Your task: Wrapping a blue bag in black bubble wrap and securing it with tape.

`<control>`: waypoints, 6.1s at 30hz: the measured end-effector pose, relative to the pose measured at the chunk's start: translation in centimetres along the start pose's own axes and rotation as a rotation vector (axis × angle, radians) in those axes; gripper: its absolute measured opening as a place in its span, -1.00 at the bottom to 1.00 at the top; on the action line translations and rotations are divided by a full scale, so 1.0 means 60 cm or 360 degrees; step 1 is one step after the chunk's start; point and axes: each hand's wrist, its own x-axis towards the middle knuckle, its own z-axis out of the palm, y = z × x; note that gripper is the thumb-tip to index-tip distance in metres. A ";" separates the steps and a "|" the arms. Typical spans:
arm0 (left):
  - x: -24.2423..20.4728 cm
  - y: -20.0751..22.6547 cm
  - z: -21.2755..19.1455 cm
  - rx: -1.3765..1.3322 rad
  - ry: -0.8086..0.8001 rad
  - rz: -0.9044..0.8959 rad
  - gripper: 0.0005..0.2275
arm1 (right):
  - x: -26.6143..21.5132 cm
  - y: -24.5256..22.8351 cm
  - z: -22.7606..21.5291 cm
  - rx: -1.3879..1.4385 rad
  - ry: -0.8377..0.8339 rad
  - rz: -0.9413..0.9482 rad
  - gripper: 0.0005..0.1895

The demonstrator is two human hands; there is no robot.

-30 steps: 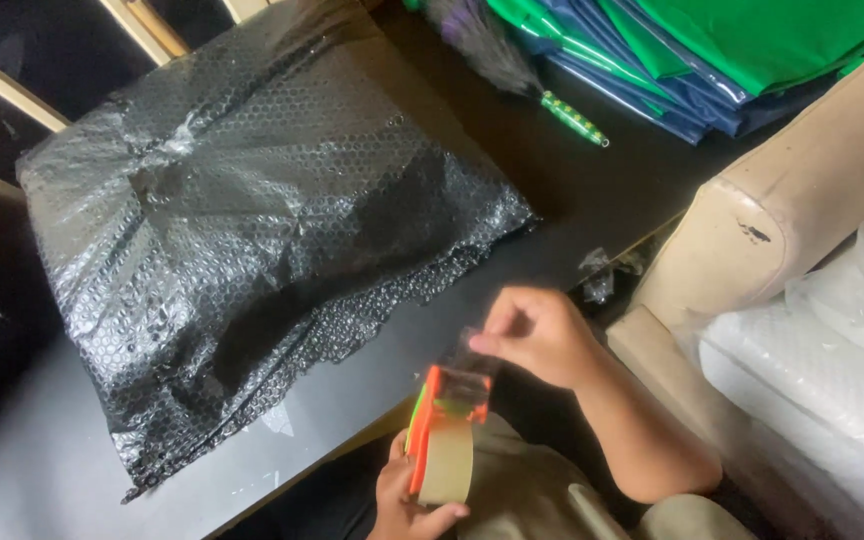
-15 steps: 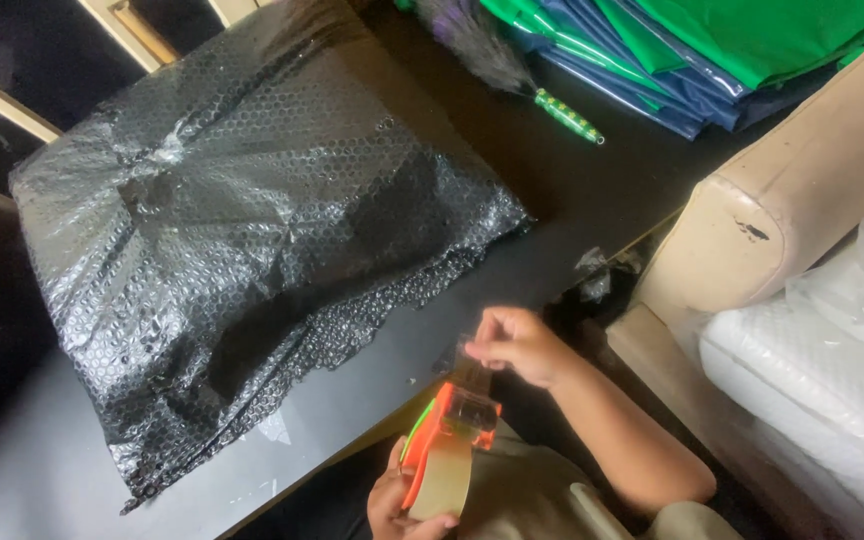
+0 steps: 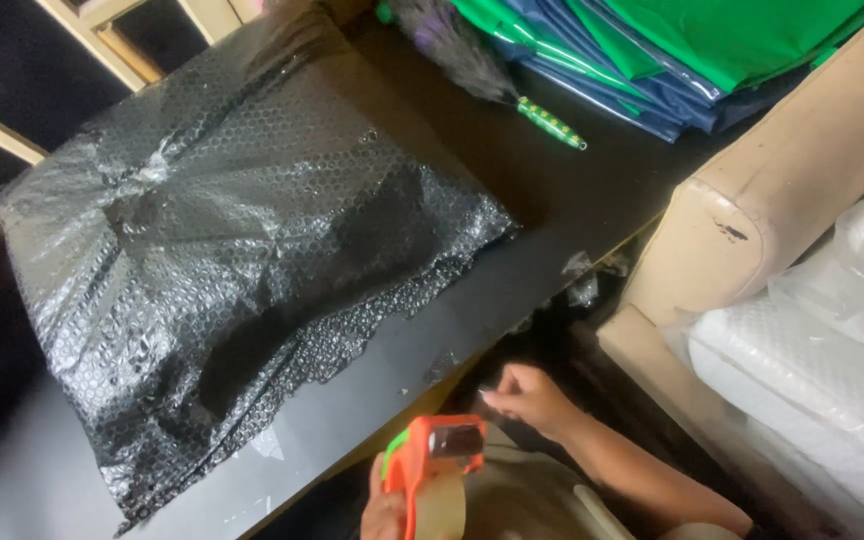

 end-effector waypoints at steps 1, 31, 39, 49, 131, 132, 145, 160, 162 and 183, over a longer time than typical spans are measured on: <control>0.021 0.038 0.147 0.0143 -0.0180 0.0209 -0.38 | -0.011 -0.008 -0.005 -0.0296 0.0024 -0.0030 -0.78; 0.024 0.067 0.304 0.2036 -0.0305 0.1642 -0.70 | 0.047 -0.382 -0.040 -0.2397 0.0143 -0.0222 -0.81; -0.002 0.068 0.332 0.1680 -0.0233 0.1059 -0.44 | -0.007 -0.349 0.004 -0.1961 0.0485 -0.1252 -0.42; -0.003 0.086 0.357 0.2216 -0.0157 0.1260 -0.60 | -0.071 -0.257 0.180 -0.1630 0.0052 -0.1739 -0.65; -0.022 0.058 0.334 0.2674 -0.0503 0.1651 -0.61 | -0.037 -0.032 0.007 -0.0045 -0.0088 0.0279 -0.70; 0.004 0.032 0.197 0.2672 -0.0512 0.1652 -0.61 | -0.040 -0.024 0.002 -0.0042 -0.0084 0.0274 -0.70; -0.035 0.065 0.278 0.1586 -0.0175 0.0683 -0.15 | -0.059 -0.208 -0.014 -0.1286 -0.0134 -0.0564 -0.88; -0.031 0.087 0.346 0.2495 -0.0154 0.1528 -0.73 | 0.075 -0.348 0.021 -0.2045 -0.0545 -0.0234 -0.83; -0.029 0.085 0.361 0.2450 -0.0146 0.1565 -0.74 | 0.073 -0.346 0.023 -0.2084 -0.0535 -0.0221 -0.83; -0.053 0.067 0.284 0.2437 -0.0001 0.1109 -0.52 | -0.086 -0.249 0.187 -0.1596 -0.0152 -0.1630 -0.64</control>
